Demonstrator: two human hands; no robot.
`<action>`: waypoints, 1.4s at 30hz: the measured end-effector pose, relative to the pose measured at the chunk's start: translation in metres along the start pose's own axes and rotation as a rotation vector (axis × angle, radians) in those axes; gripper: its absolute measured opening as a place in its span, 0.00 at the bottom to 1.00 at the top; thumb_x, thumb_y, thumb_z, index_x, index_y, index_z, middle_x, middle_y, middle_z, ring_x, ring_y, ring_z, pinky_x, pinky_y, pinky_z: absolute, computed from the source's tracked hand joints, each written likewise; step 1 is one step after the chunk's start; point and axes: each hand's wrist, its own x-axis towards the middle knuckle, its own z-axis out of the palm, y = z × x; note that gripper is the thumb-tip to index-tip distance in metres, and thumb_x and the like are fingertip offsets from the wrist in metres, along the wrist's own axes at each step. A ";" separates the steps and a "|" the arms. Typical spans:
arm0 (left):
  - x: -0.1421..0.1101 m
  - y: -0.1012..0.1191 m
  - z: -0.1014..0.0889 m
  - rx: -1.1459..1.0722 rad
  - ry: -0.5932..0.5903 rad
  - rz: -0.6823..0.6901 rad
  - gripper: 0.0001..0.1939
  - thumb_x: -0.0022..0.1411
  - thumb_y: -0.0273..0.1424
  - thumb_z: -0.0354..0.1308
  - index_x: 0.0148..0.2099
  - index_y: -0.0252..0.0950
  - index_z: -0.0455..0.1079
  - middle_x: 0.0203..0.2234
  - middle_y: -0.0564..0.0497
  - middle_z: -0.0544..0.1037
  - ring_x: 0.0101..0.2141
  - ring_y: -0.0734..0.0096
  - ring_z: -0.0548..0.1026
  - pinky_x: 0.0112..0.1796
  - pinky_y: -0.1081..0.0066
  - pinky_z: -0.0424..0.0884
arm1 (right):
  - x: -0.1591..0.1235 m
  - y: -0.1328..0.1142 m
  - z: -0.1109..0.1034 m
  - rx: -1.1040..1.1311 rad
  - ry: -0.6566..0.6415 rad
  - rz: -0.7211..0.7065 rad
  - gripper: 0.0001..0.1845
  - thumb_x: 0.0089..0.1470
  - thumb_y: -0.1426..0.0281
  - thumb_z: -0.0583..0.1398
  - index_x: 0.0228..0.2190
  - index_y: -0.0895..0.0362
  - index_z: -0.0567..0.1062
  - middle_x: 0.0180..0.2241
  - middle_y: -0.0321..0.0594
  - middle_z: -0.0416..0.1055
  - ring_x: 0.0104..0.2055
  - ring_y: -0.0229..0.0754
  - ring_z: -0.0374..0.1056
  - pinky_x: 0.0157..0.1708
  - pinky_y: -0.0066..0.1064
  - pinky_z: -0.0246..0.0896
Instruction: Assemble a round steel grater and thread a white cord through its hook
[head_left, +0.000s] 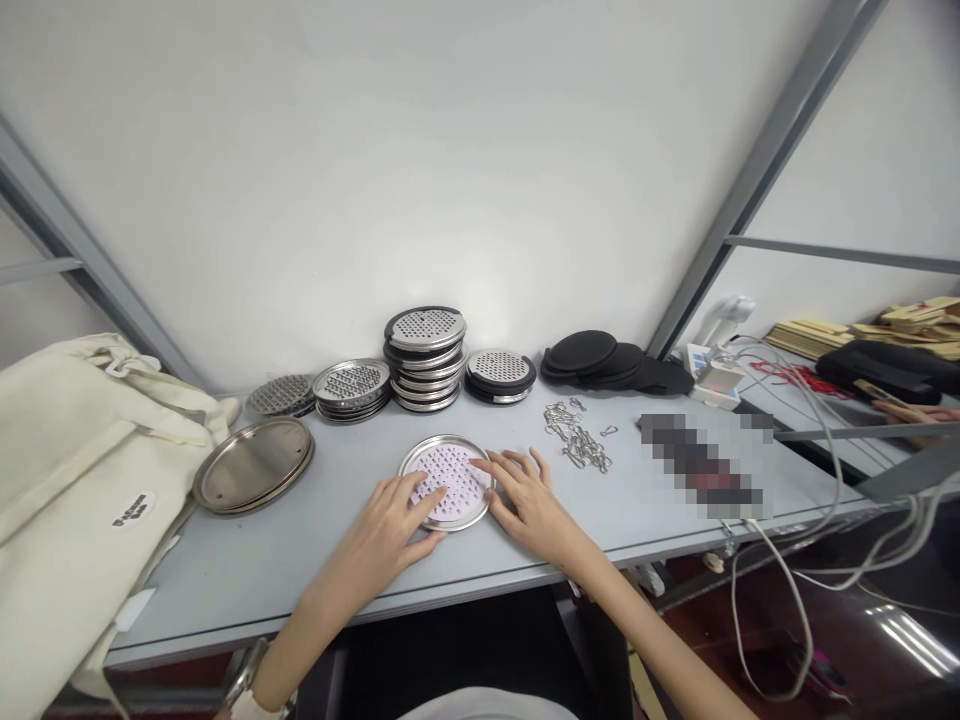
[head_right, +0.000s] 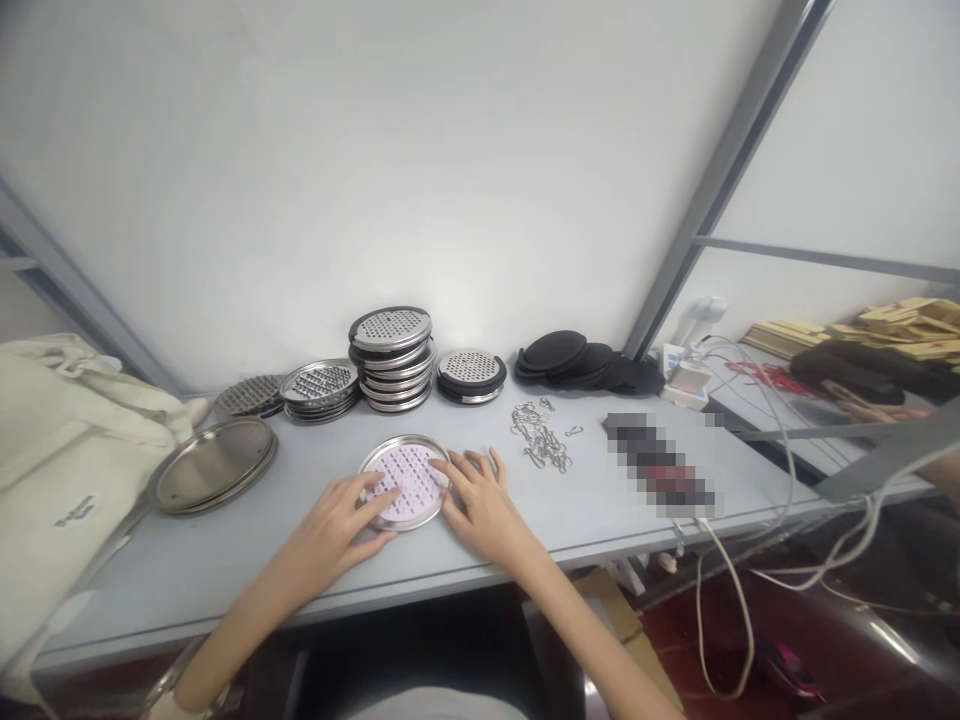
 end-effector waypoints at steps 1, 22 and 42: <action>0.000 0.001 -0.001 0.004 -0.003 -0.001 0.25 0.61 0.35 0.54 0.59 0.42 0.59 0.50 0.43 0.66 0.48 0.59 0.66 0.48 0.58 0.66 | 0.000 0.000 0.000 0.010 -0.003 0.000 0.24 0.59 0.69 0.49 0.57 0.46 0.59 0.55 0.39 0.63 0.57 0.46 0.54 0.60 0.52 0.36; -0.004 -0.004 -0.024 -0.203 0.039 -0.116 0.17 0.68 0.28 0.41 0.55 0.42 0.61 0.49 0.46 0.65 0.49 0.68 0.69 0.50 0.66 0.67 | -0.001 0.007 0.001 0.036 0.064 0.038 0.20 0.60 0.73 0.45 0.53 0.53 0.61 0.52 0.44 0.64 0.57 0.44 0.55 0.57 0.45 0.47; 0.000 -0.005 -0.026 -0.002 0.102 -0.106 0.13 0.65 0.28 0.46 0.48 0.41 0.67 0.46 0.46 0.68 0.46 0.63 0.67 0.47 0.61 0.65 | 0.001 0.013 0.007 0.116 0.048 0.047 0.17 0.62 0.72 0.43 0.45 0.50 0.68 0.53 0.38 0.66 0.56 0.43 0.56 0.57 0.46 0.46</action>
